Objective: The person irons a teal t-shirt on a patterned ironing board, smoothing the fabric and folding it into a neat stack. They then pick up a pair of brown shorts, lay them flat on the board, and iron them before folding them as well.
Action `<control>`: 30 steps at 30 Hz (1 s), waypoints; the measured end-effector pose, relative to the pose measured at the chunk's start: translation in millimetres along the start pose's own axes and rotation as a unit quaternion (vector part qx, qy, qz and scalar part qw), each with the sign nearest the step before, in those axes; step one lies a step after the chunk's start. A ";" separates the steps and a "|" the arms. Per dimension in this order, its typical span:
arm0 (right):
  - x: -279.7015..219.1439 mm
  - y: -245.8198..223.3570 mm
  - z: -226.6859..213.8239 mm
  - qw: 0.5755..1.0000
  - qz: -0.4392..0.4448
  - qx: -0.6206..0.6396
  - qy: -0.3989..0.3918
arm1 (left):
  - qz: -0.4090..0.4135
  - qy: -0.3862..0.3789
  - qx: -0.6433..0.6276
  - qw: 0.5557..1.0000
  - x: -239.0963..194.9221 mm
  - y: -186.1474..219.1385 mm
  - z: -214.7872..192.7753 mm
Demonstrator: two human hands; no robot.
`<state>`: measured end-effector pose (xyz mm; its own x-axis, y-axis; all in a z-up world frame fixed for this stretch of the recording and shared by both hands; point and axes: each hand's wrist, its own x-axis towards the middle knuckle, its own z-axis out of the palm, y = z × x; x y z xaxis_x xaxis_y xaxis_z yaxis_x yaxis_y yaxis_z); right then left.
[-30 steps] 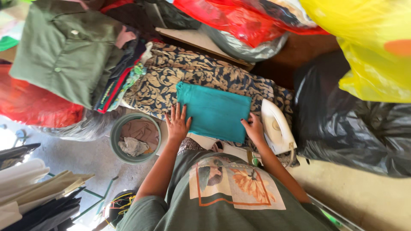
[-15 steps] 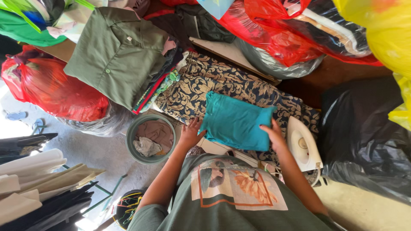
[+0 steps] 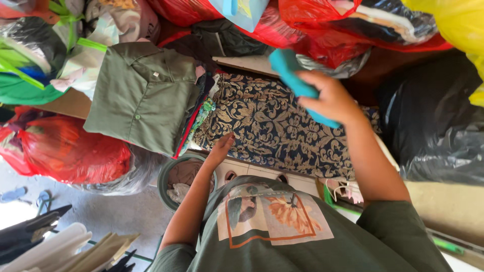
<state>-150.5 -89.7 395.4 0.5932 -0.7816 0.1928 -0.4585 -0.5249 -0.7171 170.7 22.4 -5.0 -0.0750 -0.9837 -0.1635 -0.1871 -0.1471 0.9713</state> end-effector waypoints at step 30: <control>-243.2 200.3 115.2 0.822 0.362 -0.397 0.188 | 0.131 0.071 0.426 0.893 -28.3 23.6 26.4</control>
<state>-310.4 34.0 127.7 -0.2037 -0.9566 0.2086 -0.9774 0.1864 -0.1000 142.5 49.5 18.0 -0.1119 -0.9850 0.1313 -0.8622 0.1619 0.4800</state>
